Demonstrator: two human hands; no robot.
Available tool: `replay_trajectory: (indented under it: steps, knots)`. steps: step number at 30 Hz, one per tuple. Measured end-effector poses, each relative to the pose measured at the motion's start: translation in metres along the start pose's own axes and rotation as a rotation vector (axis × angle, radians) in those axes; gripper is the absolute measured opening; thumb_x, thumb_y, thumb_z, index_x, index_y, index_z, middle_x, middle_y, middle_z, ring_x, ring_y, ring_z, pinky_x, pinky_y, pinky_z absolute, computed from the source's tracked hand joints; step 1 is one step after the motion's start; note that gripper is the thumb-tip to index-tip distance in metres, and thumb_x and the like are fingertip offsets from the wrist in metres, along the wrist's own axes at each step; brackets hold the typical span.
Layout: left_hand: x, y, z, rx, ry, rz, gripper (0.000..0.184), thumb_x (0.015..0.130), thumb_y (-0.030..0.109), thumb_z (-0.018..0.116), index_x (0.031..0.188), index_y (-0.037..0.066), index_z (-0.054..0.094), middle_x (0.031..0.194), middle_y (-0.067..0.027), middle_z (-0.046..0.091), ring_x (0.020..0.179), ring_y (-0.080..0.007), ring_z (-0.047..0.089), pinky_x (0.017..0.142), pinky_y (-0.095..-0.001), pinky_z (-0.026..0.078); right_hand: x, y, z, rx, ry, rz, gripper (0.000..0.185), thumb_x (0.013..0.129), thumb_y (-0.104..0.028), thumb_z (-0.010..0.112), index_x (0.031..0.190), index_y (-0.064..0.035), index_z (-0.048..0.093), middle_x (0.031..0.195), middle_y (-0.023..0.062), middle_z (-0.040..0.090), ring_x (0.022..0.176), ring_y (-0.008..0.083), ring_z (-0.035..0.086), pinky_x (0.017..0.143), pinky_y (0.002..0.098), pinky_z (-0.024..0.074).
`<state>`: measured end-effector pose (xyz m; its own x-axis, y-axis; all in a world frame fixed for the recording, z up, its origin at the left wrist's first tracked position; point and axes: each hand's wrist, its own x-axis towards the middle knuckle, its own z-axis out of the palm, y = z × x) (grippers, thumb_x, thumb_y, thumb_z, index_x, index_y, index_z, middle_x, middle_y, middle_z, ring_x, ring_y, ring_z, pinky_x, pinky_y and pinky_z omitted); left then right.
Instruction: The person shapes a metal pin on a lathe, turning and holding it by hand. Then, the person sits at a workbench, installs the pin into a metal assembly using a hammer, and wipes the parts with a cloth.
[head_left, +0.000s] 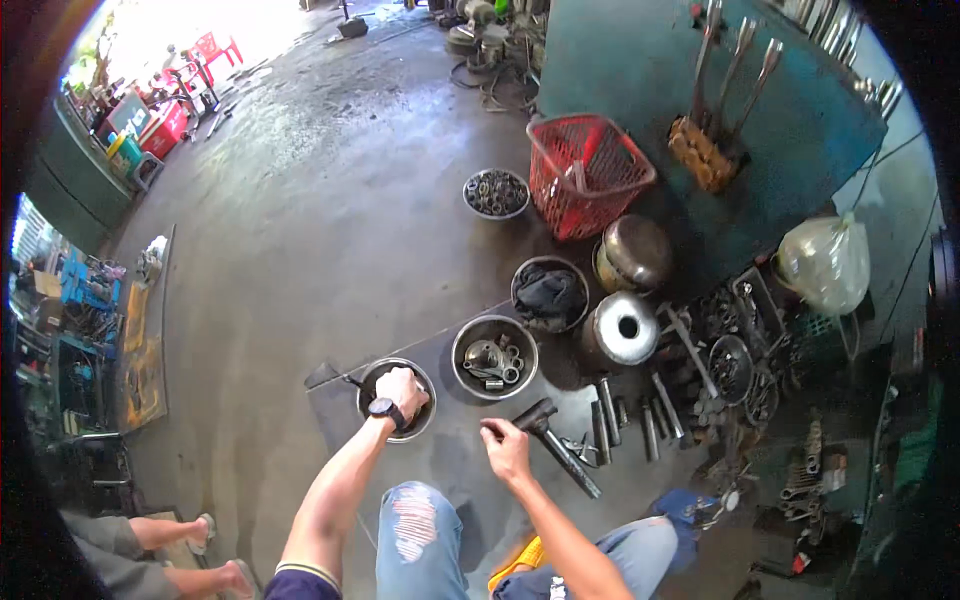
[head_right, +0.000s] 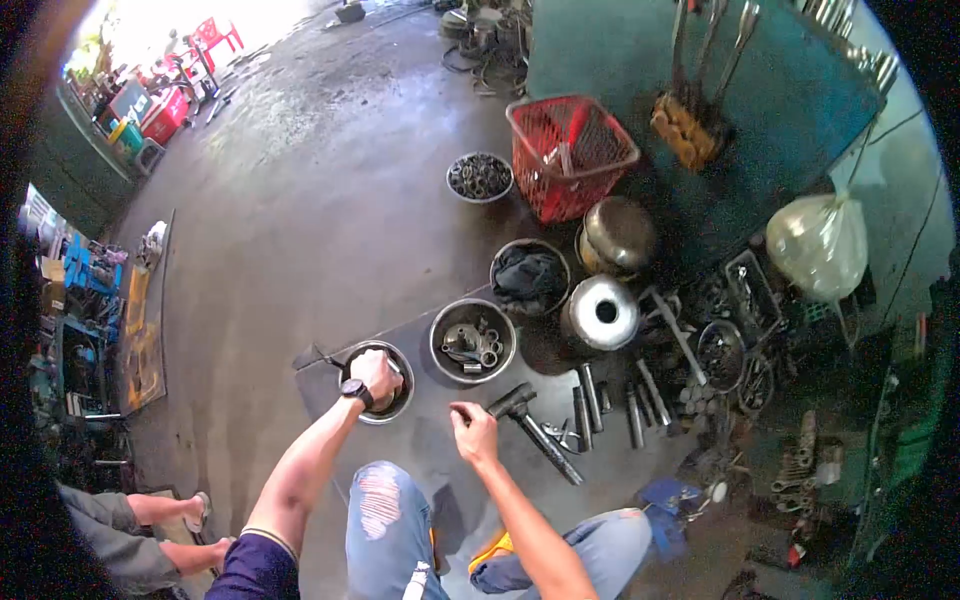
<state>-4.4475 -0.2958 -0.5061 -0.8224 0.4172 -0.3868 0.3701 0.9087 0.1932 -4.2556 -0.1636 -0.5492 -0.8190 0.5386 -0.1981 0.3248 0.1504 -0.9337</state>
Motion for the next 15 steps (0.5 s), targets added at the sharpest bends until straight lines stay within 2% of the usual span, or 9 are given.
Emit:
replay_trajectory:
  steps: [2, 3, 6, 7, 9, 10, 11, 15]
  knots:
    - [-0.034, 0.016, -0.04, -0.004, 0.039, 0.039, 0.036, 0.062, 0.031, 0.076, 0.079, -0.001, 0.07, 0.078, -0.0211, 0.068, 0.073, -0.0338, 0.068, 0.07, -0.0423, 0.056, -0.023, -0.044, -0.018, 0.046, -0.079, 0.142, 0.017, 0.085, -0.012, 0.064, 0.098, -0.0022, 0.068, 0.082, 0.0104, 0.07, 0.072, 0.0162, 0.067, 0.068, 0.03, 0.0528]
    - [-0.056, 0.027, -0.063, -0.078, 0.061, 0.068, 0.038, 0.062, 0.033, 0.076, 0.079, 0.0, 0.07, 0.078, -0.0208, 0.068, 0.073, -0.0337, 0.068, 0.07, -0.0424, 0.055, -0.035, -0.059, -0.022, 0.17, -0.066, 0.14, 0.019, 0.089, -0.015, 0.062, 0.099, -0.0004, 0.068, 0.078, 0.0087, 0.07, 0.067, 0.0129, 0.065, 0.064, 0.028, 0.0529]
    - [-0.131, 0.076, -0.152, -0.307, 0.095, 0.18, 0.036, 0.063, 0.034, 0.077, 0.079, 0.003, 0.067, 0.073, -0.0175, 0.067, 0.072, -0.0328, 0.067, 0.066, -0.0424, 0.053, -0.069, -0.156, -0.064, 0.416, -0.094, 0.308, 0.022, 0.094, -0.017, 0.058, 0.098, 0.0018, 0.067, 0.081, 0.0078, 0.07, 0.068, 0.0139, 0.066, 0.064, 0.0276, 0.0538]
    - [-0.162, 0.098, -0.19, -0.395, 0.153, 0.225, 0.037, 0.065, 0.032, 0.077, 0.084, 0.002, 0.066, 0.076, -0.0172, 0.066, 0.072, -0.0327, 0.066, 0.067, -0.0423, 0.053, -0.081, -0.204, -0.087, 0.442, -0.113, 0.315, 0.033, 0.098, -0.025, 0.051, 0.097, 0.004, 0.066, 0.082, 0.0082, 0.07, 0.069, 0.0158, 0.066, 0.064, 0.0286, 0.055]
    - [-0.223, 0.142, -0.265, -0.509, 0.084, 0.219, 0.041, 0.065, 0.03, 0.078, 0.089, 0.001, 0.061, 0.08, -0.0189, 0.065, 0.074, -0.0342, 0.065, 0.067, -0.041, 0.052, -0.105, -0.278, -0.128, 0.58, -0.092, 0.365, 0.039, 0.1, -0.031, 0.049, 0.097, 0.0042, 0.066, 0.082, 0.0087, 0.069, 0.069, 0.0163, 0.067, 0.064, 0.0294, 0.0553]
    - [-0.25, 0.158, -0.292, -0.587, 0.19, 0.339, 0.042, 0.064, 0.028, 0.078, 0.091, -0.002, 0.063, 0.066, -0.0115, 0.059, 0.057, -0.0236, 0.059, 0.056, -0.0358, 0.049, -0.118, -0.313, -0.15, 0.651, -0.079, 0.384, 0.042, 0.1, -0.033, 0.047, 0.097, 0.0043, 0.065, 0.082, 0.009, 0.069, 0.069, 0.0166, 0.067, 0.064, 0.0298, 0.0555]
    - [-0.277, 0.176, -0.322, -0.554, 0.207, 0.368, 0.043, 0.065, 0.027, 0.078, 0.094, -0.001, 0.063, 0.068, -0.0118, 0.059, 0.06, -0.0237, 0.06, 0.057, -0.0361, 0.049, -0.132, -0.35, -0.171, 0.641, -0.067, 0.391, 0.046, 0.101, -0.039, 0.043, 0.103, 0.0017, 0.063, 0.086, 0.0087, 0.068, 0.072, 0.0165, 0.065, 0.064, 0.0314, 0.055]
    - [-0.367, 0.236, -0.442, -0.706, 0.18, 0.439, 0.045, 0.068, 0.024, 0.078, 0.102, 0.001, 0.059, 0.073, -0.0112, 0.06, 0.066, -0.0249, 0.061, 0.063, -0.0362, 0.05, -0.18, -0.484, -0.253, 0.701, -0.055, 0.327, 0.032, 0.098, -0.029, 0.054, 0.103, 0.0004, 0.063, 0.088, 0.0048, 0.066, 0.072, 0.0139, 0.064, 0.064, 0.0294, 0.055]
